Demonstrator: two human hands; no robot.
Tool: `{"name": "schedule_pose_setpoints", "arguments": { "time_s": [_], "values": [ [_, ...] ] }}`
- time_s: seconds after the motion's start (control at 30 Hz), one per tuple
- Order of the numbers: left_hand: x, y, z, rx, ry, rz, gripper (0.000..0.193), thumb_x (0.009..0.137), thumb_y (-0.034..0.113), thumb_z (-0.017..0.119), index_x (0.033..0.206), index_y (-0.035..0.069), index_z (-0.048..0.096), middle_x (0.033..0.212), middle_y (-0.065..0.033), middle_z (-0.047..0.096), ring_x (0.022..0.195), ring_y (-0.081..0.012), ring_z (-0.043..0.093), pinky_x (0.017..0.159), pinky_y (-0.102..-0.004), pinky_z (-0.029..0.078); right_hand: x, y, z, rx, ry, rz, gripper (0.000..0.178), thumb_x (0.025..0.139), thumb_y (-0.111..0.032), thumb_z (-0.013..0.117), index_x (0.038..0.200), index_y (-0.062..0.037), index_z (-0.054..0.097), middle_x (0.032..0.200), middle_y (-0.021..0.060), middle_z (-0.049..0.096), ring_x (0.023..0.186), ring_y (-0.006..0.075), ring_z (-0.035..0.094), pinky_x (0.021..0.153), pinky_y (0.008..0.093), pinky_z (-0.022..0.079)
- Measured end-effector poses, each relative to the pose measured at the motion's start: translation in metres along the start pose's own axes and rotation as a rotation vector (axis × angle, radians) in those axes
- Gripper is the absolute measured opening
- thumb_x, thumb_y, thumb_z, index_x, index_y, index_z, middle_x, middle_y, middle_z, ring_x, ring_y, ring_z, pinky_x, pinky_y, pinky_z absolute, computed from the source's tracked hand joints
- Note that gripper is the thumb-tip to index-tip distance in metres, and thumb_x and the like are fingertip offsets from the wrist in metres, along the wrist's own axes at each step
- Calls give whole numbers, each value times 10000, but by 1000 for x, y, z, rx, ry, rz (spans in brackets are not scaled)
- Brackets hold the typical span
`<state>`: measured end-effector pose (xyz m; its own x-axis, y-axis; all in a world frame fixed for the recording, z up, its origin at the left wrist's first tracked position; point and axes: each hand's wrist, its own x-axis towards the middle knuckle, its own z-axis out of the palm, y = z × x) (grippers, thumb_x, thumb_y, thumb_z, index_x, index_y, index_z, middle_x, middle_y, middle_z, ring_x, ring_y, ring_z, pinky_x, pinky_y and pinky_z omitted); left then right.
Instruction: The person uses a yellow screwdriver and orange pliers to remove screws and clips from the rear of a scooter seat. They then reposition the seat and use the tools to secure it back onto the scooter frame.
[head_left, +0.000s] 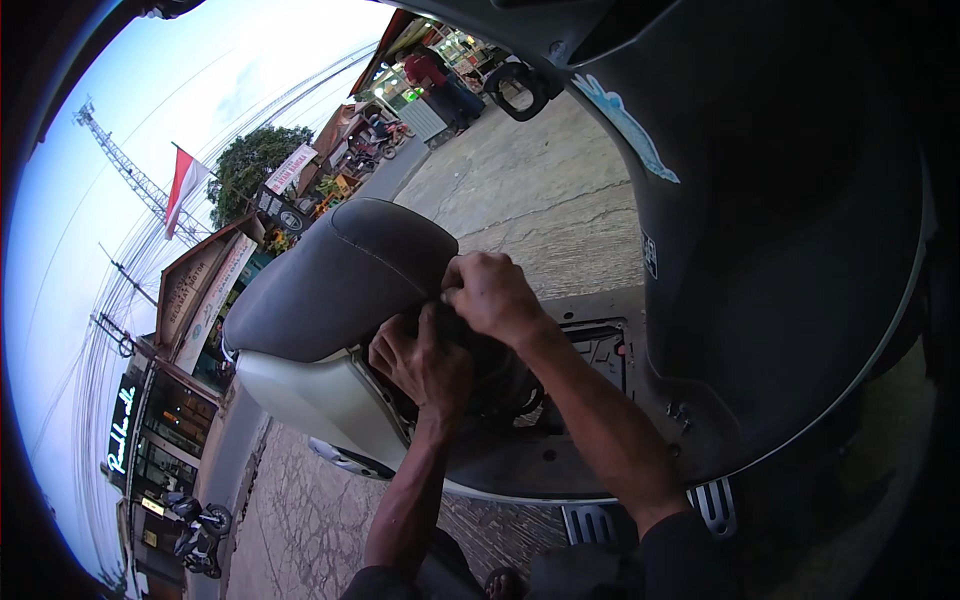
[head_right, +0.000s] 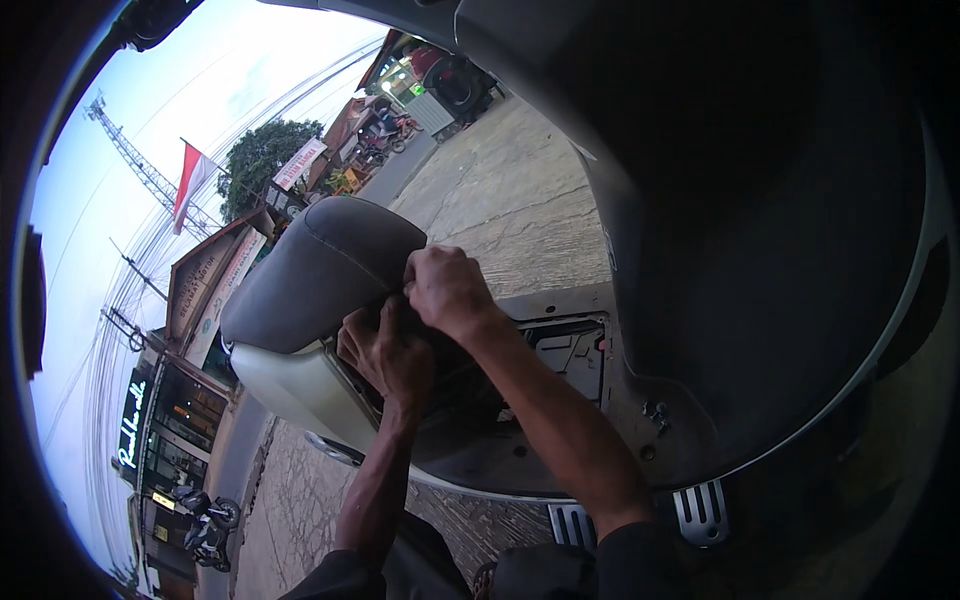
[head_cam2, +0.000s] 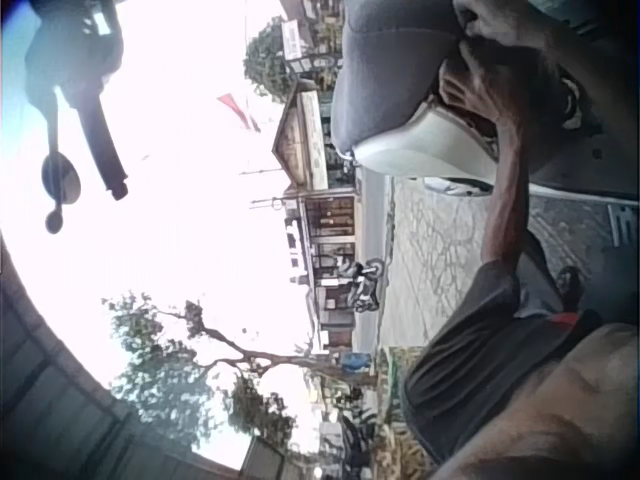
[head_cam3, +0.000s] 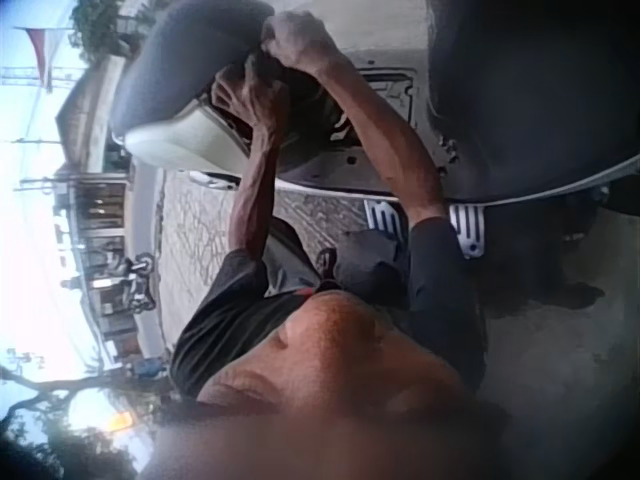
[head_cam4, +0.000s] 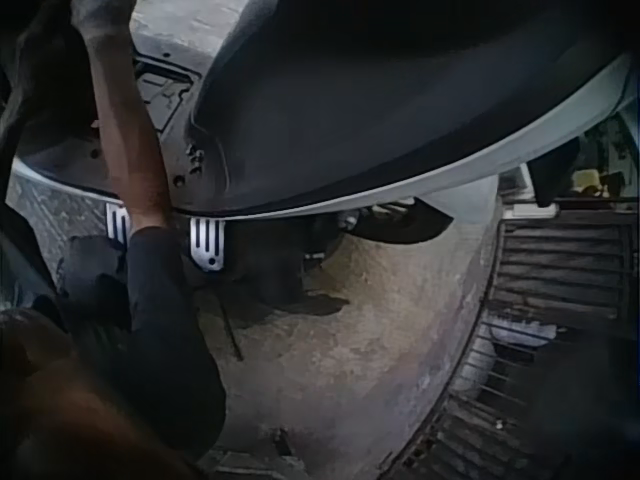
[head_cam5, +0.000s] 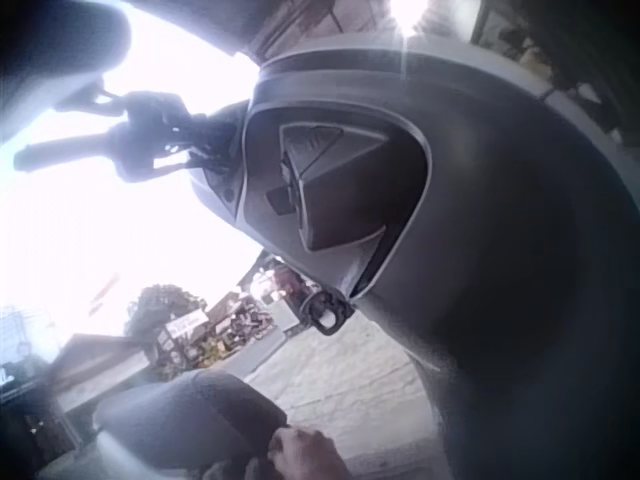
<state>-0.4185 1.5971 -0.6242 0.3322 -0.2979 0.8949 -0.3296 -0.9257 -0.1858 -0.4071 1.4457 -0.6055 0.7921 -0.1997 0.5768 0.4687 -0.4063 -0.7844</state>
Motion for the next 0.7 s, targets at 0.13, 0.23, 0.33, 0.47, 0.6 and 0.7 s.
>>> {"name": "schedule_pose_setpoints", "arguments": {
  "time_s": [0.13,0.23,0.33,0.47,0.6,0.7],
  "values": [
    [4,5,-8,-3,-59,-37,328,827,150,659,1127,226,766,1101,-147,539,1104,-359,516,1035,-500,352,-2,11,-4,77,37,129,243,893,-210,784,1022,-9,737,960,190,769,930,316,767,829,410,591],
    [9,9,-9,-30,-44,-39,353,809,147,666,1133,239,771,1094,-149,536,1094,-359,517,1031,-500,353,-14,14,1,293,58,162,223,907,-197,776,1009,-4,731,906,188,765,892,341,764,820,431,585],
    [10,9,1,-28,17,-4,374,782,154,684,1136,234,777,1099,-147,553,1118,-362,524,1035,-497,352,-37,20,-6,305,195,220,194,919,-184,756,999,-10,727,923,203,759,904,368,755,814,449,585],
    [-6,-16,9,85,41,6,389,748,195,715,1130,213,784,1101,-140,579,1152,-363,534,1051,-500,346,-137,10,10,172,288,143,164,927,-162,743,1003,-23,703,931,196,745,890,387,741,774,449,577],
    [-4,13,3,-24,-49,-108,373,773,201,698,1136,217,781,1138,-138,569,1183,-356,517,1072,-505,331,-242,7,-36,-69,148,318,120,936,-138,729,1018,-54,705,928,157,736,857,365,737,748,431,582],
    [4,13,0,-56,-30,-134,373,795,204,684,1154,249,775,1180,-128,560,1215,-346,505,1097,-494,323,-278,-3,-79,-356,217,473,113,952,-132,700,1026,-47,703,980,148,716,861,366,730,742,440,583]
  ]
}}
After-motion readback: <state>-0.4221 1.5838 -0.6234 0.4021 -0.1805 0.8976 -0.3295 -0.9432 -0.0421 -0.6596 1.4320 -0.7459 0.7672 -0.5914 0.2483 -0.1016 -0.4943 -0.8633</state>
